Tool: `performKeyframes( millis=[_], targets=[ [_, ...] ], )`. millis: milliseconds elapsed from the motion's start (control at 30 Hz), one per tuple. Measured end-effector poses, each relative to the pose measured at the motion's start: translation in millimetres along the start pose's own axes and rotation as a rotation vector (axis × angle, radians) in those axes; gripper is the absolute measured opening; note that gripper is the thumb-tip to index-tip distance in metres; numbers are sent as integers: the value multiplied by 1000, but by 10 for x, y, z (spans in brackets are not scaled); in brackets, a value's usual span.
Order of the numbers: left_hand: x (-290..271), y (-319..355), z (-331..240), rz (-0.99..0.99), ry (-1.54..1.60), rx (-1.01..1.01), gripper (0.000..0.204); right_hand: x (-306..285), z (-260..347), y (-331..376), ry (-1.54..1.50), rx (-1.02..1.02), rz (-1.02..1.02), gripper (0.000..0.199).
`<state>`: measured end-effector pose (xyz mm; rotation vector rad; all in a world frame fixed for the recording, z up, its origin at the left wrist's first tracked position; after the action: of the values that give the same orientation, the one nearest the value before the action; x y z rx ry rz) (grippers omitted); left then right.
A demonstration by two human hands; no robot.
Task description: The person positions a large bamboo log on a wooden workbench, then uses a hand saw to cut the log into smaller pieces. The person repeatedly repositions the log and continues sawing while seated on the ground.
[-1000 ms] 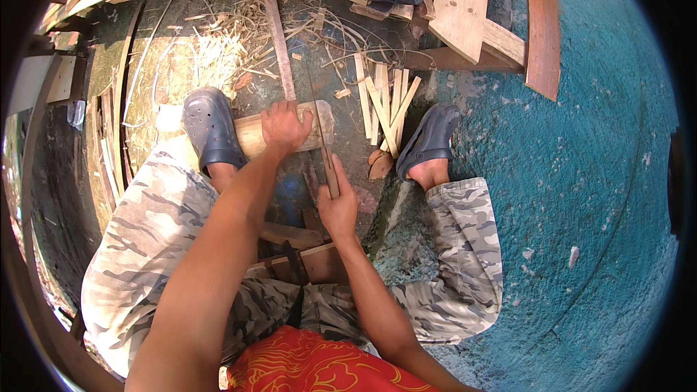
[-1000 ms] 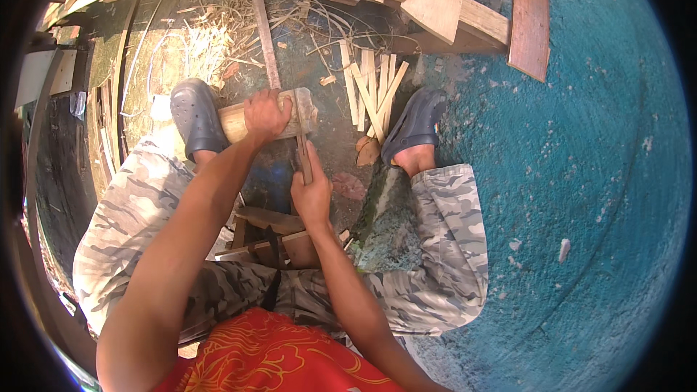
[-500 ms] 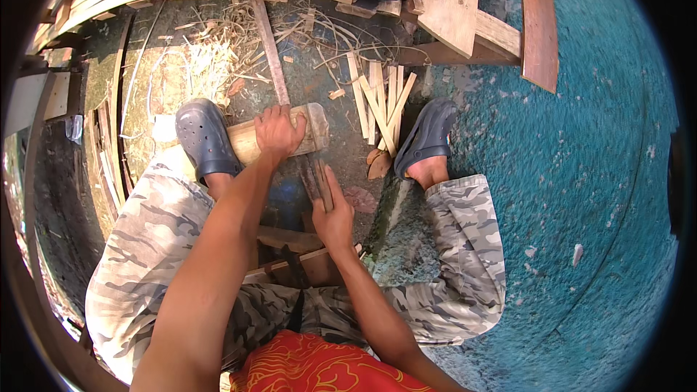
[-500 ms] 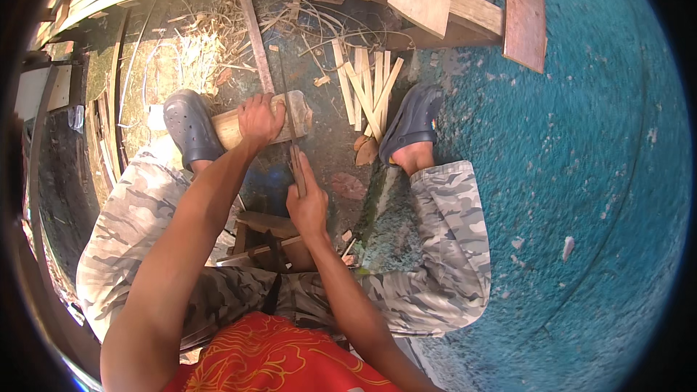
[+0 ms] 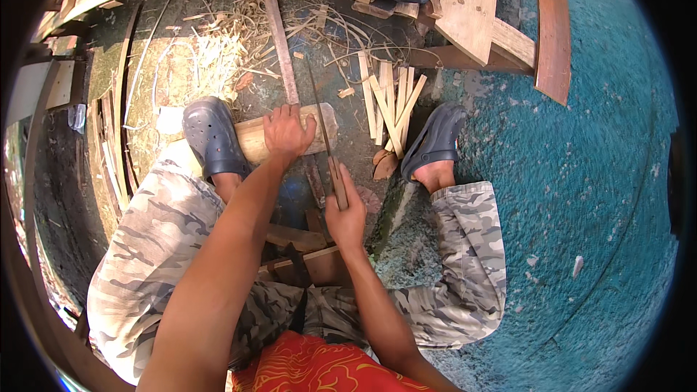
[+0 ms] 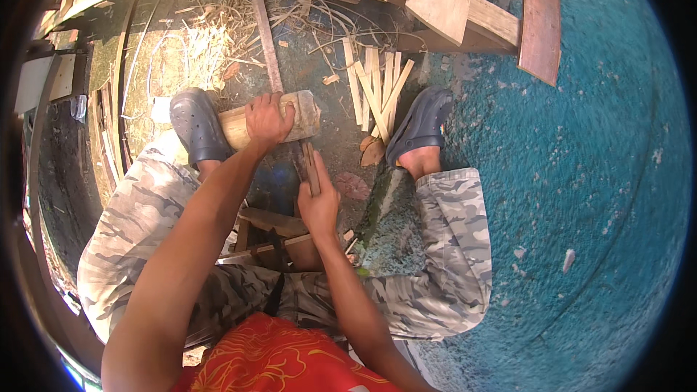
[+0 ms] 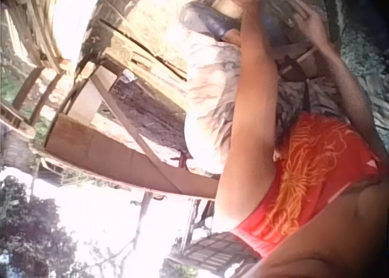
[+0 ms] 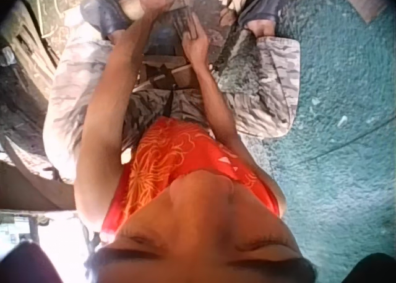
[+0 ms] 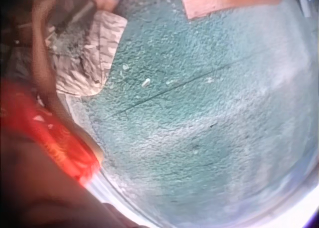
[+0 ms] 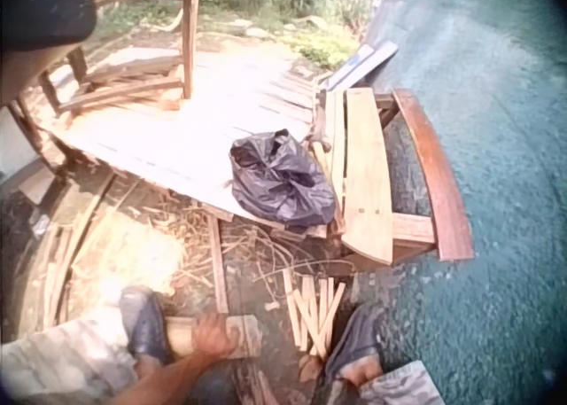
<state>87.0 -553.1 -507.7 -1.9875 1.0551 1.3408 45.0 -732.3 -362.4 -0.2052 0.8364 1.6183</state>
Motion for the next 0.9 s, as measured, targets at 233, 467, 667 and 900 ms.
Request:
performKeyframes(
  millis=[233,467,667,900],
  targets=[
    [-48,9,-31,32,-10,-2,44,82,-105,-4,7,-48,27,62],
    [-8,71,-5,-10,29,11,42,-418,216,602,32,-368,-70,65],
    [-93,-63,-32,5,14,10,42,573,-68,-628,14,-280,-76,60],
    [7,73,15,-20,38,12,43,-552,-56,964,71,-44,38,60]
  ],
)
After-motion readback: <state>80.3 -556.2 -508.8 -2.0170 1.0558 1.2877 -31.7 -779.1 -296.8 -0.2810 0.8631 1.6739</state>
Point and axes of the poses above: each hand's wrist, its own y-axis away from the middle knuckle, its own x-axis out of the palm, z = x × y, the point moved 4 cm from there along -y, towards the middle knuckle, and after that the axes turned 12 degrees about -z, right-handed, at the moved point
